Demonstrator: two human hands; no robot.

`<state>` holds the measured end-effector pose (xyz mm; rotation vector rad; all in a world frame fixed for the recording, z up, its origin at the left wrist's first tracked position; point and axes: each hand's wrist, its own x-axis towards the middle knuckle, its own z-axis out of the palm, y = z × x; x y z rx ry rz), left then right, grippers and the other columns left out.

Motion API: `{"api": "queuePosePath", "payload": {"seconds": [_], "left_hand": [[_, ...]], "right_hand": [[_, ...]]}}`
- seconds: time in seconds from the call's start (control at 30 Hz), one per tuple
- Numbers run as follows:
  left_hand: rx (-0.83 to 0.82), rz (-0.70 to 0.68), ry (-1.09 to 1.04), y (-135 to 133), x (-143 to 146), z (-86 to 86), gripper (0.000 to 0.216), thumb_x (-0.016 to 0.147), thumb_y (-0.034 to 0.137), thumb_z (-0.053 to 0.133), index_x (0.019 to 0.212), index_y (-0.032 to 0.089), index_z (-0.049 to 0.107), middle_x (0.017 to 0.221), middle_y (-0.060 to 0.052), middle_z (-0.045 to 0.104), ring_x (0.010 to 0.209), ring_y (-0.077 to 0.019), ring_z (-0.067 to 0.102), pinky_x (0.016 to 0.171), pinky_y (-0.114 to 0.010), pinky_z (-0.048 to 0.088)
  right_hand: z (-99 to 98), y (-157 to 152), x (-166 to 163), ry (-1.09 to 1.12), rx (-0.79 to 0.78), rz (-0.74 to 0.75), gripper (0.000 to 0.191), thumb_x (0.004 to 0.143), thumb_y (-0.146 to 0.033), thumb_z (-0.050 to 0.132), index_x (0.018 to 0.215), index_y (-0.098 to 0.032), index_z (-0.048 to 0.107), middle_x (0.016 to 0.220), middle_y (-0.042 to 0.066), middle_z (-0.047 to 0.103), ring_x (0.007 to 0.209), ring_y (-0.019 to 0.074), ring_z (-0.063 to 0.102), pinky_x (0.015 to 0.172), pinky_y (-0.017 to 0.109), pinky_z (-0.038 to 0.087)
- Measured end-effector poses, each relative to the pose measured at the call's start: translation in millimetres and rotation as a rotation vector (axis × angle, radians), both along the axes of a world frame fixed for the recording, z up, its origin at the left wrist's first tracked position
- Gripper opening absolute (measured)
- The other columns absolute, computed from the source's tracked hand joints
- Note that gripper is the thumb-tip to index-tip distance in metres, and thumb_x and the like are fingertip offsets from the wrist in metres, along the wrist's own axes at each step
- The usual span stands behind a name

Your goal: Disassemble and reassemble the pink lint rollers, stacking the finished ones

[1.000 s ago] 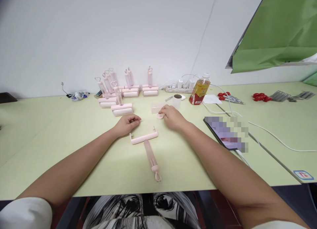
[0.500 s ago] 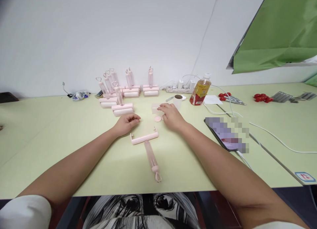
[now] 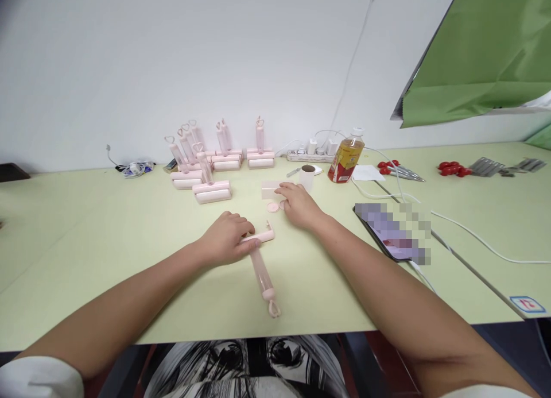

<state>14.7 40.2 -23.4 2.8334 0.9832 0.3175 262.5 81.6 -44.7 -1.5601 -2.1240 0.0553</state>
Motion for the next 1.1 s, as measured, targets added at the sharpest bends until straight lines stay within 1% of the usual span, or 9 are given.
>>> {"api": "queuePosePath", "payload": {"seconds": [0.07,0.17,0.33,0.53,0.63,0.7,0.83,0.97,1.1], "left_hand": [[-0.035,-0.042,0.016,3.0,-1.6,-0.7,0.034,0.093,0.043,0.044,0.078,0.019,0.065,0.074,-0.006,0.067,0.07,-0.0211,0.058,0.072,-0.036,0.037],[-0.066,-0.062,0.004,7.3,-4.8,-1.2,0.035,0.094,0.039,0.042,0.072,0.019,0.06,0.069,-0.004,0.065,0.065,-0.0193,0.056,0.067,-0.033,0.037],[-0.111,-0.017,-0.056,11.3,-7.9,-3.2,0.034,0.092,0.041,0.043,0.071,0.02,0.06,0.069,-0.004,0.063,0.061,-0.0183,0.054,0.055,-0.031,0.031],[-0.109,-0.024,-0.07,12.9,-8.9,-3.8,0.035,0.092,0.041,0.043,0.07,0.02,0.06,0.068,-0.004,0.062,0.062,-0.0187,0.054,0.055,-0.032,0.032],[-0.133,0.065,-0.124,16.6,-10.8,-5.6,0.036,0.094,0.043,0.041,0.072,0.02,0.059,0.069,-0.004,0.063,0.061,-0.0183,0.053,0.054,-0.031,0.031],[-0.156,0.137,-0.187,20.0,-12.0,-7.2,0.038,0.095,0.044,0.038,0.076,0.02,0.059,0.071,-0.003,0.063,0.062,-0.018,0.053,0.054,-0.03,0.031],[-0.054,0.114,-0.235,25.2,-11.8,-10.0,0.034,0.096,0.041,0.04,0.079,0.019,0.06,0.074,-0.003,0.064,0.069,-0.0185,0.054,0.064,-0.031,0.035],[0.103,0.039,-0.154,25.0,-9.0,-11.8,0.035,0.095,0.043,0.045,0.08,0.019,0.064,0.08,-0.007,0.065,0.082,-0.0217,0.054,0.078,-0.037,0.034],[0.162,0.094,-0.237,25.9,-8.9,-14.1,0.03,0.086,0.042,0.06,0.106,0.02,0.065,0.103,-0.01,0.063,0.099,-0.0265,0.052,0.087,-0.041,0.036]], "right_hand": [[2.5,-0.8,0.7,0.008,0.006,0.004,0.041,0.082,-0.009,0.046,0.115,-0.015,0.068,0.124,0.013,0.062,0.11,0.0293,0.054,0.096,0.043,0.042],[4.8,-3.8,-0.9,-0.034,-0.069,0.049,0.036,0.082,-0.008,0.044,0.105,-0.016,0.072,0.106,0.012,0.068,0.098,0.0273,0.058,0.088,0.039,0.045],[-0.9,-9.5,-9.4,-0.117,-0.153,0.145,0.041,0.083,-0.007,0.046,0.108,-0.021,0.074,0.111,0.012,0.063,0.105,0.0281,0.056,0.091,0.039,0.044],[-2.5,-9.7,-15.9,-0.096,-0.111,0.125,0.04,0.084,-0.008,0.045,0.111,-0.021,0.072,0.115,0.013,0.06,0.107,0.029,0.054,0.092,0.04,0.044],[8.1,-16.6,-20.8,0.026,0.004,0.065,0.037,0.089,-0.013,0.043,0.113,-0.016,0.069,0.11,0.014,0.063,0.106,0.0286,0.054,0.091,0.04,0.043],[16.2,-24.4,-25.7,0.143,0.034,0.051,0.033,0.092,-0.022,0.043,0.113,-0.014,0.068,0.104,0.013,0.065,0.097,0.0261,0.058,0.087,0.038,0.045],[21.1,-38.7,-37.1,0.338,-0.109,0.143,0.042,0.09,-0.04,0.053,0.125,-0.017,0.059,0.101,0.008,0.065,0.073,0.017,0.058,0.069,0.03,0.046],[15.6,-40.7,-44.1,0.464,-0.214,0.216,0.038,0.084,-0.038,0.06,0.118,-0.019,0.06,0.077,-0.001,0.058,0.064,0.0131,0.051,0.06,0.026,0.041],[20.3,-32.2,-38.6,0.765,-0.338,0.106,0.038,0.081,-0.039,0.061,0.112,-0.016,0.062,0.056,-0.005,0.05,0.05,0.0118,0.046,0.048,0.024,0.038]]}}
